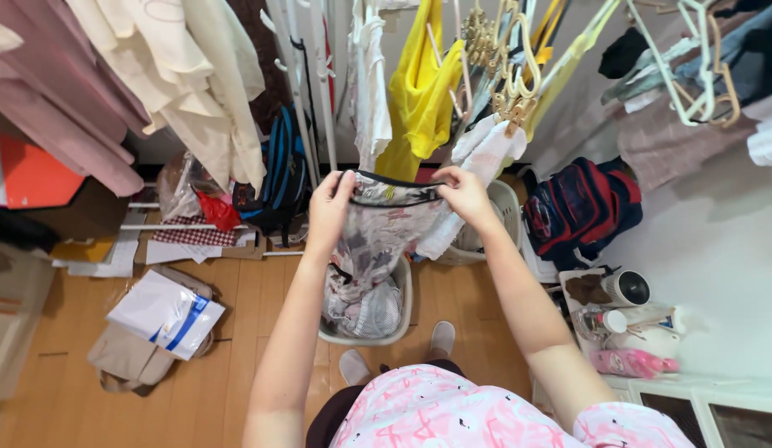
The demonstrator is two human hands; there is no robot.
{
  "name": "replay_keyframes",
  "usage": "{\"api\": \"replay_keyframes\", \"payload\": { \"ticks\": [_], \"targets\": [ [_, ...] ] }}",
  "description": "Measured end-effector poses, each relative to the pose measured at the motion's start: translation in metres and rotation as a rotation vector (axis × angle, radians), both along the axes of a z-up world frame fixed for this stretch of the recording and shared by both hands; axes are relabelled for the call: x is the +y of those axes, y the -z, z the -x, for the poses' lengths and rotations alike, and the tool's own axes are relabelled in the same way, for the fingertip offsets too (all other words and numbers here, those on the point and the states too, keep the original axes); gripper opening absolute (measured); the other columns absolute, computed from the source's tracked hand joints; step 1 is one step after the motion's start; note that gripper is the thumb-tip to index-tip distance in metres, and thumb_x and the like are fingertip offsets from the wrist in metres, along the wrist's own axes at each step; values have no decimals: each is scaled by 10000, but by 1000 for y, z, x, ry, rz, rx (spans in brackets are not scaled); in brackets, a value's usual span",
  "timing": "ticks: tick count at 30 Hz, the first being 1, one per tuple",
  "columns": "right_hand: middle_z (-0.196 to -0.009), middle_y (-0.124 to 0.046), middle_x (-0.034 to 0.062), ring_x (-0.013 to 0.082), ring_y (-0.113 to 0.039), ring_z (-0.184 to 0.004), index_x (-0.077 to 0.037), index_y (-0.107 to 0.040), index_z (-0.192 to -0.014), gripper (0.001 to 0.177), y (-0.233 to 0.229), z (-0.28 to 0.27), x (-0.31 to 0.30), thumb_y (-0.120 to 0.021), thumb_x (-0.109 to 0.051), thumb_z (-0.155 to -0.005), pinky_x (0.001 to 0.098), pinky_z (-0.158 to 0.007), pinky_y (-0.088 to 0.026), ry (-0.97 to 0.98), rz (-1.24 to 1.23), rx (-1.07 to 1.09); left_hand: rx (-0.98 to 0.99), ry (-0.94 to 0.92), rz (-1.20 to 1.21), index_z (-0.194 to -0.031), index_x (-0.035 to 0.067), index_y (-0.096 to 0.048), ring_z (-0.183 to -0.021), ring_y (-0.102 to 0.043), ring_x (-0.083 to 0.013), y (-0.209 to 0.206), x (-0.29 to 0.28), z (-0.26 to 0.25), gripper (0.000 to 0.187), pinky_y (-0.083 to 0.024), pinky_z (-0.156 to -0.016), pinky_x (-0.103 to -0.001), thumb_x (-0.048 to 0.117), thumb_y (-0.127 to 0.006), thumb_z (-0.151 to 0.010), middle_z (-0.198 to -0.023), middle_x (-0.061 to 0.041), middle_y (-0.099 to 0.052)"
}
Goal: The person picks up clothing items from a basket, shakes them out, and places them onto hangers on a clothes rack.
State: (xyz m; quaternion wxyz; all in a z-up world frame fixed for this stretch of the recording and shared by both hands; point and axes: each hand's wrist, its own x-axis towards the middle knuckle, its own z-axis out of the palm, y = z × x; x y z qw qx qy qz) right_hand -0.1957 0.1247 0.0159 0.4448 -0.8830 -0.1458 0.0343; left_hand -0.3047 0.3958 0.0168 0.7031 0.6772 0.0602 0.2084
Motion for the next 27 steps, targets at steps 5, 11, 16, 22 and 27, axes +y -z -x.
{"api": "replay_keyframes", "payload": {
  "ticks": [5,11,16,22,27],
  "targets": [
    [-977,-678,13,147,-711,-954,-46,-556,-1135,273,5,47,28,-712,-122,-924,324,-826,-581,-201,-715,352,139,279,666,-1336,286,-416,-915,-673,-130,-25,-45,1,427,-554,-798,-278,181,-541,-942,-1152,-97,-682],
    [-962,-692,40,111,-650,-826,-19,-639,-1161,269,19,74,36,-719,-127,-928,349,-640,-519,-135,-592,434,-293,168,-274,-1521,60,-506,-1383,-521,-291,-17,-62,8,701,-404,-1120,-408,-68,-519,-832,-1477,-190,-571],
    [-1015,-700,23,108,-645,-863,-36,-625,-1176,387,-1,62,3,-814,-133,-853,290,-743,-529,-145,-660,322,-174,-130,-791,-1142,61,-687,-1070,-604,-338,-32,-46,8,262,-458,-906,-441,80,-692,-880,-1115,-139,-645],
    [-1125,-650,173,345,-663,-1063,-78,-591,-1278,597,17,76,17,-821,-66,-727,394,-937,-537,145,74,-477,-239,-75,-619,-912,-7,-655,-924,-633,-380,-40,-60,-1,140,-504,-838,-433,133,-666,-917,-960,-183,-649],
    [-1244,-584,226,425,-581,-1110,-113,-665,-1249,568,100,55,-26,-845,-166,-713,464,-934,-486,120,519,-32,1,-255,-315,-990,-20,-662,-801,-661,-341,-9,-30,-21,254,-509,-760,-414,191,-520,-995,-864,-172,-685]
  ]
}}
